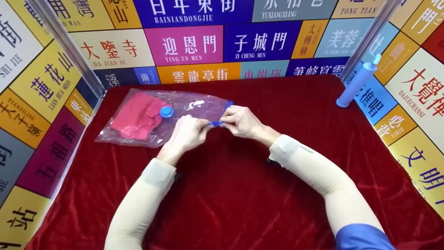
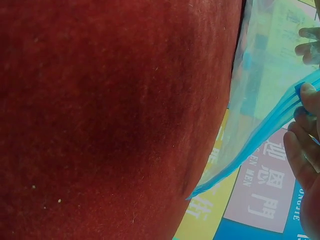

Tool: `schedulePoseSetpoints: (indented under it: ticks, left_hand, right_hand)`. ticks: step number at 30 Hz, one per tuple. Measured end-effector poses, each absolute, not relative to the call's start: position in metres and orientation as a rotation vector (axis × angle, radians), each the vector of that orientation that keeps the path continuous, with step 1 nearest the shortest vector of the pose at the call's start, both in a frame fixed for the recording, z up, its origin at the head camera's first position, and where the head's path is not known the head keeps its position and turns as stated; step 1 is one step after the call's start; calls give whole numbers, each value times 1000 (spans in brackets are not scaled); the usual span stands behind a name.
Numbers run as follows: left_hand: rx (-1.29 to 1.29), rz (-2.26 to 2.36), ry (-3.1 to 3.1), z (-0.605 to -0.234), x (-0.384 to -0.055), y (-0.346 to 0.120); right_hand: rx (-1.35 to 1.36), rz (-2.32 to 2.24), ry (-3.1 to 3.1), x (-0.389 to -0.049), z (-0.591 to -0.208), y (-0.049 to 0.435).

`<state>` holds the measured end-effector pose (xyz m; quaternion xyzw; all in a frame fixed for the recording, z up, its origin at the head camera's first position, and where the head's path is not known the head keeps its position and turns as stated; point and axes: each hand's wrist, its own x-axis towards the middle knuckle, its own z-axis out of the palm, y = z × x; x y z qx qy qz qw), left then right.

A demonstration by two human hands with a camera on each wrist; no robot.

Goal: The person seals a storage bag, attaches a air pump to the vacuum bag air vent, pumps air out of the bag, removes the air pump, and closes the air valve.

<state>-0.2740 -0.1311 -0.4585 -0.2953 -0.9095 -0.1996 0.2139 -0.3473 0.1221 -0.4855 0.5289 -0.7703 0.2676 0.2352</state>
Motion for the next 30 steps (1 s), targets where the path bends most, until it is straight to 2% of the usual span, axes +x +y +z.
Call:
schedulePoseSetpoints:
  ticks: [30]
  left_hand:
    - [-812,-566,-2497,-458,-273,-134]
  right_hand:
    - [1438,680,-2127,-355,-480,121]
